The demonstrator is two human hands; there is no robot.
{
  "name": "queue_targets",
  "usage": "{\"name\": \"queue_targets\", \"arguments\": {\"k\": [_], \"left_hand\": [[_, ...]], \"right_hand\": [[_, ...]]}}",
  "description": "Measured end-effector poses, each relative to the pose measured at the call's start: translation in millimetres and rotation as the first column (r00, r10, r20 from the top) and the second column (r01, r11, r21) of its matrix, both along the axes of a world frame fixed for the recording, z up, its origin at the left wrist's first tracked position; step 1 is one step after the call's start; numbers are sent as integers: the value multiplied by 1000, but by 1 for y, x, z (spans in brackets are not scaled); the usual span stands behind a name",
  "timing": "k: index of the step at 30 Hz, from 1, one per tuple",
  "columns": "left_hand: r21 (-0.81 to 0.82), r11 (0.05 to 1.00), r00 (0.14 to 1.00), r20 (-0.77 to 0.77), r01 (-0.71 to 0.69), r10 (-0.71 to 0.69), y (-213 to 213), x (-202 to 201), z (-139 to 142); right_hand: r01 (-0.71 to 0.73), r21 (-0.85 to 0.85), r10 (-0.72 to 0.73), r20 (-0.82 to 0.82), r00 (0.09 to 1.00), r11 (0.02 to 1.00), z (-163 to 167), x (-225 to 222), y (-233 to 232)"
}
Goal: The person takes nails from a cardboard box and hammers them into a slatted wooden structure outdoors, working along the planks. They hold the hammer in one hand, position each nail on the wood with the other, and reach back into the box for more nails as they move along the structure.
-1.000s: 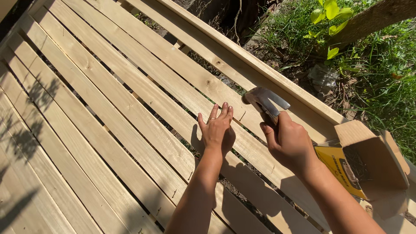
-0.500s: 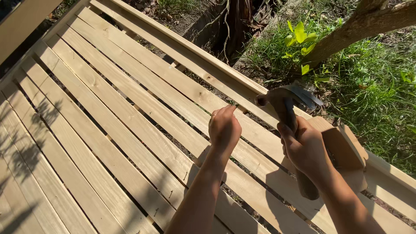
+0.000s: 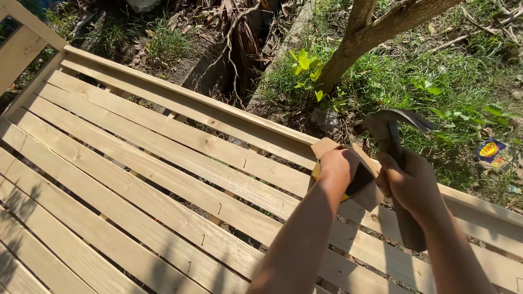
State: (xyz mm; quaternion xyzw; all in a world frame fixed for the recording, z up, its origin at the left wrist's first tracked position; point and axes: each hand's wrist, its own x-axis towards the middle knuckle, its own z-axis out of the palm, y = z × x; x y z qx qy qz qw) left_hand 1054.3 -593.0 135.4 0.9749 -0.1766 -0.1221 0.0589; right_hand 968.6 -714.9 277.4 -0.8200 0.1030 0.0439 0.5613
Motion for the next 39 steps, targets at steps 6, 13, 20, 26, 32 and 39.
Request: {"name": "queue_targets", "arguments": {"k": [6,13,20,26,32,39], "left_hand": [[43,998,999,13,42,-43,2,-1,-10],[19,998,999,-16,52,-52,4,2,3],[-129,990,989,-126,59,-75,23,-4,50],[-901,350,947,-164,-258,277,61,-48,61],[-287,-817,605,-791,-499,-92,93,-103,54],[-375,-763,556,-831,-527,24,115,-141,60]], "right_hand": [[-27,103,30,-35,999,994,5,3,10],[11,212,-5,-31,1000,977,13,5,13],[57,259,-52,-27,998,964,14,12,17],[-69,-23,70,55,996,997,13,15,34],[-302,51,285,214,934,952,2,19,82],[-354,-136,365,63,929,925,-26,23,138]]}}
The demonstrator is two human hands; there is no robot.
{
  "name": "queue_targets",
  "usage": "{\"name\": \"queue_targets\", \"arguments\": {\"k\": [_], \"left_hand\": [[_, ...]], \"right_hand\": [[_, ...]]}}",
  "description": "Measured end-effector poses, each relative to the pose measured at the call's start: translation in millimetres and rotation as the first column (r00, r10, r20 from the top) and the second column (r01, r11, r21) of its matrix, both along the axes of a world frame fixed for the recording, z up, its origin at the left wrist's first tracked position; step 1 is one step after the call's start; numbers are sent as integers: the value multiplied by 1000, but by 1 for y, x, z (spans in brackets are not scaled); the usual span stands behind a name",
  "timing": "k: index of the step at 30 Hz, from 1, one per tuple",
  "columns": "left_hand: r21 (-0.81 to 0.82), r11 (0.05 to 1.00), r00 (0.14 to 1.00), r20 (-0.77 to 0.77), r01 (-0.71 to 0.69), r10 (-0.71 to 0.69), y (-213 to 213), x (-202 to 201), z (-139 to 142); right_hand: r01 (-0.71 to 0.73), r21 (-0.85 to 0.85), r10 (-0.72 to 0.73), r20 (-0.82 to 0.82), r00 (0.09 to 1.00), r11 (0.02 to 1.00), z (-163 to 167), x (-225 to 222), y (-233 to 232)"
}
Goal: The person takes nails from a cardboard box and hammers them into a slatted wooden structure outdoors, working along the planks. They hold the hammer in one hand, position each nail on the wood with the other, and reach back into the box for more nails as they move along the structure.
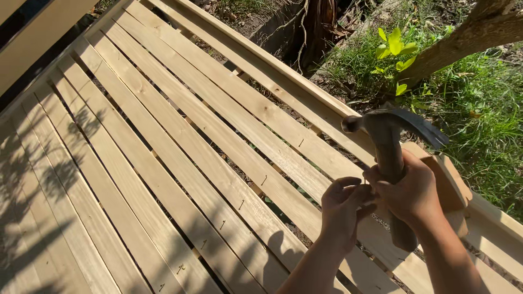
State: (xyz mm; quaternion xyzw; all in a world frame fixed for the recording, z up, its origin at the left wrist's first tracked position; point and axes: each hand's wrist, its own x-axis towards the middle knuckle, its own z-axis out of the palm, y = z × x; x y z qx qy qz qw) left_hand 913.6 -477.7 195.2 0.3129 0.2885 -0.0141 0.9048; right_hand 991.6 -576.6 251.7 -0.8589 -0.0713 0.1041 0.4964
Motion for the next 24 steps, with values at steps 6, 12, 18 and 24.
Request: {"name": "queue_targets", "arguments": {"k": [6,12,18,24], "left_hand": [[406,914,1000,-7,-11,15,63,-27,-27],[907,416,981,-19,-64,192,187,1,-80],[972,-60,970,-218,226,107,205,33,-111],[980,-130,984,-133,148,118,196,27,-130]], "right_hand": [[-112,61,113,-13,994,992,-36,-3,34],[-112,109,132,-197,971,988,-64,-1,47],[-89,79,106,-249,963,993,-78,1,49],[-82,98,106,-276,955,992,-84,0,51]]}}
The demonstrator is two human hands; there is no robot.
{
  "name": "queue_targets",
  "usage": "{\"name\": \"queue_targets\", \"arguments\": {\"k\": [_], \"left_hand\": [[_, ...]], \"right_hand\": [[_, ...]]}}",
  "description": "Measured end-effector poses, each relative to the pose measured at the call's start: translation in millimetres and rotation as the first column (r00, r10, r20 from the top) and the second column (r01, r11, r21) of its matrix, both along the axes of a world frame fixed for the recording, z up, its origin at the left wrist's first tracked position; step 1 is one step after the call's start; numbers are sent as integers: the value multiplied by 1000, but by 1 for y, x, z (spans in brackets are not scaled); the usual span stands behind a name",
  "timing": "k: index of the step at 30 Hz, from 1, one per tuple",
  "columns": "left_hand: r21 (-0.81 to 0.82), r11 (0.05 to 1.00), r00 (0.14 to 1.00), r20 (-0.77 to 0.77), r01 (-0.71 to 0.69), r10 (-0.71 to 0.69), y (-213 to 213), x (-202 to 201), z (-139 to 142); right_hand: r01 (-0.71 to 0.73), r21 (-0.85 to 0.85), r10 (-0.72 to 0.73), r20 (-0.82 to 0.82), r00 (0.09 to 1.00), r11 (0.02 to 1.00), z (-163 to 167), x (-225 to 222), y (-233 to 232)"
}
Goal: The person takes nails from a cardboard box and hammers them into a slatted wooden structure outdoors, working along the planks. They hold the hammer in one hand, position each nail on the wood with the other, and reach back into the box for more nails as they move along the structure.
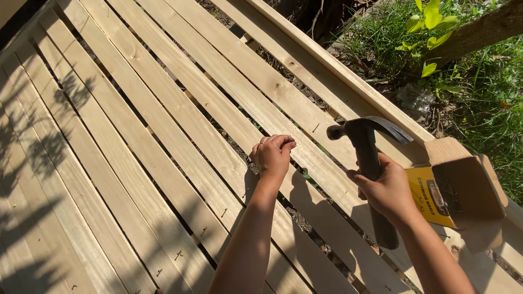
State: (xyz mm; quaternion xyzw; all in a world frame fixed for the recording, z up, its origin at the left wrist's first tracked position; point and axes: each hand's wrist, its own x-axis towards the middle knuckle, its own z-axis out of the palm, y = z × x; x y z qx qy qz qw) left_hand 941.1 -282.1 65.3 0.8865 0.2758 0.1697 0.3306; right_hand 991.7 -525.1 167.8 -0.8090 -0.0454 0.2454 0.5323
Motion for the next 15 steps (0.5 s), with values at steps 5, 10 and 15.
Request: {"name": "queue_targets", "arguments": {"k": [5,10,15], "left_hand": [[40,999,999,24,-24,24,-5,-1,-4],[82,996,997,64,-37,32,-8,-1,-7],[115,992,995,86,-61,51,-12,-1,-8]], "right_hand": [[7,-29,-8,-28,1000,1000,1,-1,5],[-5,-131,-2,-59,998,991,5,-3,9],[-29,-130,24,-36,999,991,2,-2,9]]}}
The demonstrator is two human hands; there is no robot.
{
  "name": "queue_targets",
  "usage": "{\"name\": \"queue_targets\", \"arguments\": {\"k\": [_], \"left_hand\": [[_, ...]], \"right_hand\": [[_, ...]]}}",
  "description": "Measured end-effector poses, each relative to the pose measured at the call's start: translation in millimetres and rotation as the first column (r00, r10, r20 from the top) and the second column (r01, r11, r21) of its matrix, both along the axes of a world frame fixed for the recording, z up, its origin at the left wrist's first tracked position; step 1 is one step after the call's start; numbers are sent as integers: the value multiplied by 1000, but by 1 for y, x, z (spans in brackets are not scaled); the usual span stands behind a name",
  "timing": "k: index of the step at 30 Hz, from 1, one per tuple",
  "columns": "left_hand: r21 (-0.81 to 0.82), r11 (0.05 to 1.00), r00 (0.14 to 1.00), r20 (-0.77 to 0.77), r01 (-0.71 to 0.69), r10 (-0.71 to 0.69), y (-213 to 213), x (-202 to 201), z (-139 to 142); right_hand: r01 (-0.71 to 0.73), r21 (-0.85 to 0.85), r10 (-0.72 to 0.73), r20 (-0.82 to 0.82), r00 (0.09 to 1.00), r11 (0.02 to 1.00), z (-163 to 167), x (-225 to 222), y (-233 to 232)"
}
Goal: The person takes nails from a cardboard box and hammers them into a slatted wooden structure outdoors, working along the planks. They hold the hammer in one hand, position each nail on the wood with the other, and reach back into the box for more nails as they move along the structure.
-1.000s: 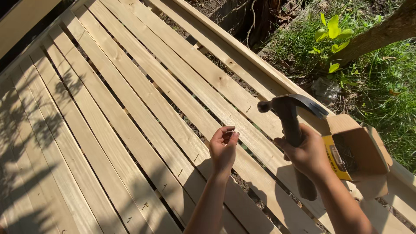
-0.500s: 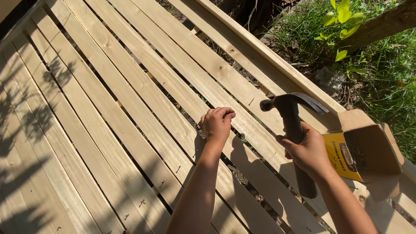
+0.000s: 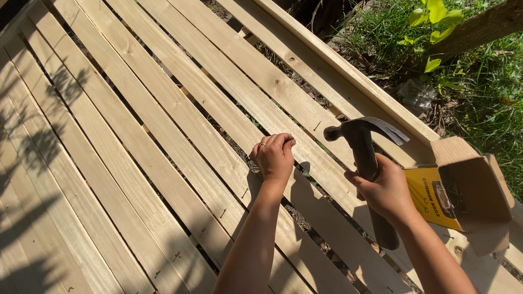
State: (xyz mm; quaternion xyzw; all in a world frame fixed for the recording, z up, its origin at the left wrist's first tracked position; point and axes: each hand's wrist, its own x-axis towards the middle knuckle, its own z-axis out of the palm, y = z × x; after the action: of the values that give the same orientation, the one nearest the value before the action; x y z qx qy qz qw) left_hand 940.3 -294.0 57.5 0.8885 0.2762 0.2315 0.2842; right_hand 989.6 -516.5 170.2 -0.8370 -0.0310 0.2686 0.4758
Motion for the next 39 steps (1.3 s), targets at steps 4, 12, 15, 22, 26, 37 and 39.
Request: {"name": "queue_targets", "arguments": {"k": [4,12,15,22,26,37,39], "left_hand": [[18,1000,1000,11,5,-5,-1,0,2],[62,997,994,97,40,-46,-5,-5,-2],[60,997,983,172,56,-65,-4,-4,-3],[2,1000,995,94,29,-29,-5,-6,4],[7,999,993,109,42,-42,-4,-5,6],[154,978,990,-23,140,-138,19,-28,-34],[214,969,986,-136,121,-93,17,-32,-36]], "right_hand": [[-2,51,2,7,1000,999,-6,1,-1],[-97,-117,115,156,981,988,-6,-1,4],[-174,-148,219,380,899,973,-5,-2,12],[-252,-104,267,548,792,962,-9,-14,33],[-276,-325,400,421,814,904,-12,-13,52],[-241,-103,255,589,767,965,2,-18,47],[-246,-219,324,479,816,944,-4,-17,54]]}}
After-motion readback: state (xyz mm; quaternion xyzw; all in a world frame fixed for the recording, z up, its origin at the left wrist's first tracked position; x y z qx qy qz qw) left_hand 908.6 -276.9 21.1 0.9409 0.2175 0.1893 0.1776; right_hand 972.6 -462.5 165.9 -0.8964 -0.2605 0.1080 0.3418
